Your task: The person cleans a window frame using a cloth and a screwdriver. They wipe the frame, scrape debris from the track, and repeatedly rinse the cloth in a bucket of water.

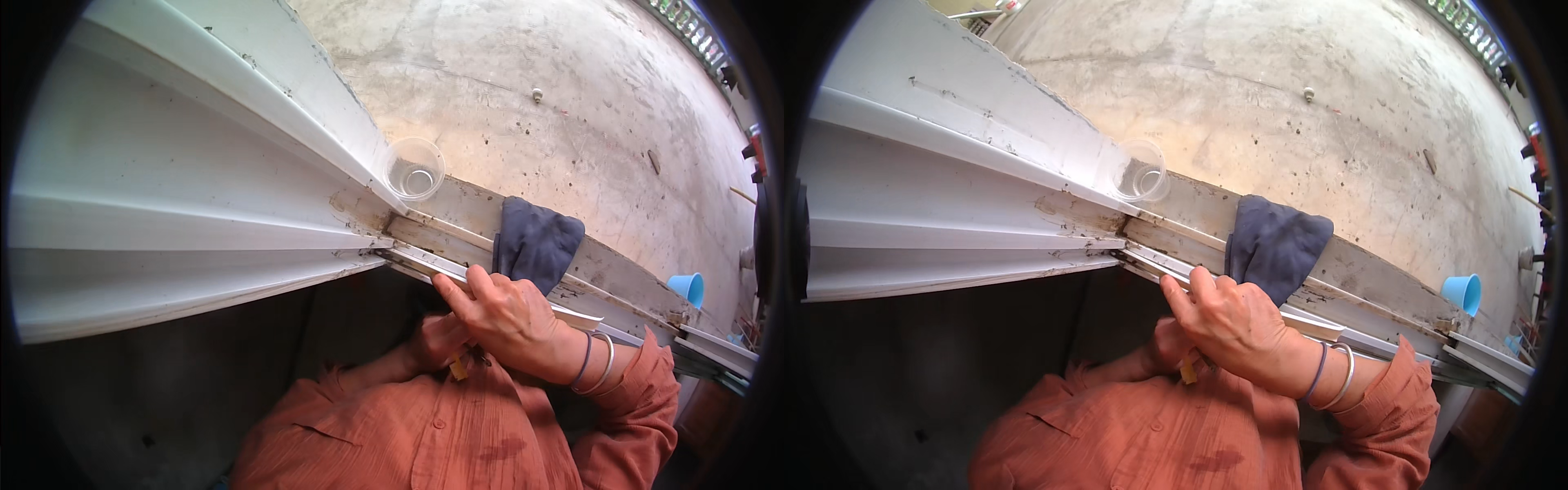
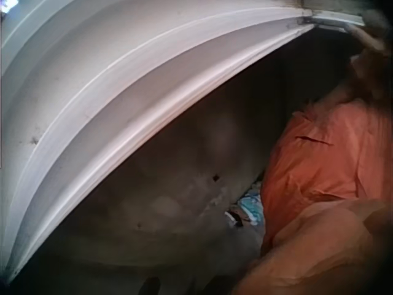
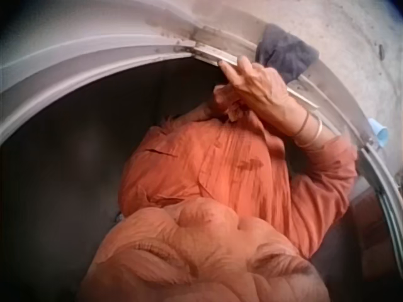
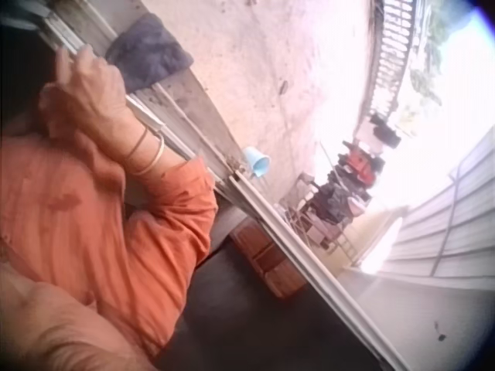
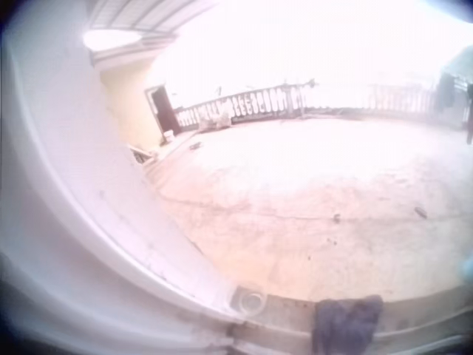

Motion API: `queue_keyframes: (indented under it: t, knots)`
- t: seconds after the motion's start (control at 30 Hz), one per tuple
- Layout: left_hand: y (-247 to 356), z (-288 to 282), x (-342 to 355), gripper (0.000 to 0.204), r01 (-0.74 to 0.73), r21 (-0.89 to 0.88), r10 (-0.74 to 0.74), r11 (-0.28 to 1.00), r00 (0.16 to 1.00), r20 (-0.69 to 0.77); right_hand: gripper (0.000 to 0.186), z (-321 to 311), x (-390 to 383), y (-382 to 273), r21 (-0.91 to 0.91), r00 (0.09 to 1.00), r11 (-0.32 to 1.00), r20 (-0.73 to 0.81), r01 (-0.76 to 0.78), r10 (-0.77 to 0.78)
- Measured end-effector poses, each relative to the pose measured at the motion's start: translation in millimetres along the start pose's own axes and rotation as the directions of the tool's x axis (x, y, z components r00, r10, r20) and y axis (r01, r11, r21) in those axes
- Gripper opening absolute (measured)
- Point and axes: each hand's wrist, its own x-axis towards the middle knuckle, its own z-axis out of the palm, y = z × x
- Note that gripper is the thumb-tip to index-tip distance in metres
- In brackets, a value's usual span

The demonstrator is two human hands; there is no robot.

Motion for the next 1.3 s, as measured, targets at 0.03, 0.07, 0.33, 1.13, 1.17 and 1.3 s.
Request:
queue_keyframes:
  t: [0.03,0.07,0.33,1.13,1.17,1.3]
  knots:
    - [1.7,-0.2,0.3,0.030,0.001,0.018,-0.001,1.000,1.000,-0.010,0.047,4.1,-0.9,3.6,0.006,1.000,1.000,-0.016,0.011,-0.011]
    - [3.9,0.1,0.8,0.030,0.001,0.038,0.000,0.999,1.000,-0.017,0.051,6.3,-0.9,5.4,0.031,1.000,1.000,0.004,0.008,-0.008]
    - [5.3,9.0,-8.2,0.030,0.353,-0.151,-0.347,0.923,0.936,0.063,0.057,13.7,0.7,13.8,0.327,0.993,0.937,0.048,-0.119,0.109]
    - [27.0,12.8,0.7,0.034,0.075,0.247,-0.039,0.966,0.989,-0.145,0.042,19.1,-5.4,10.0,0.079,0.999,0.997,-0.050,0.023,-0.019]
    - [26.4,12.9,0.0,0.034,0.065,0.241,-0.028,0.968,0.988,-0.154,0.042,18.8,-4.9,7.7,0.050,0.997,0.998,-0.063,0.049,-0.046]
    - [29.8,9.9,3.0,0.023,0.067,0.122,-0.049,0.990,0.988,-0.145,0.024,18.1,23.3,-4.9,0.059,0.997,0.996,-0.003,-0.072,0.072]
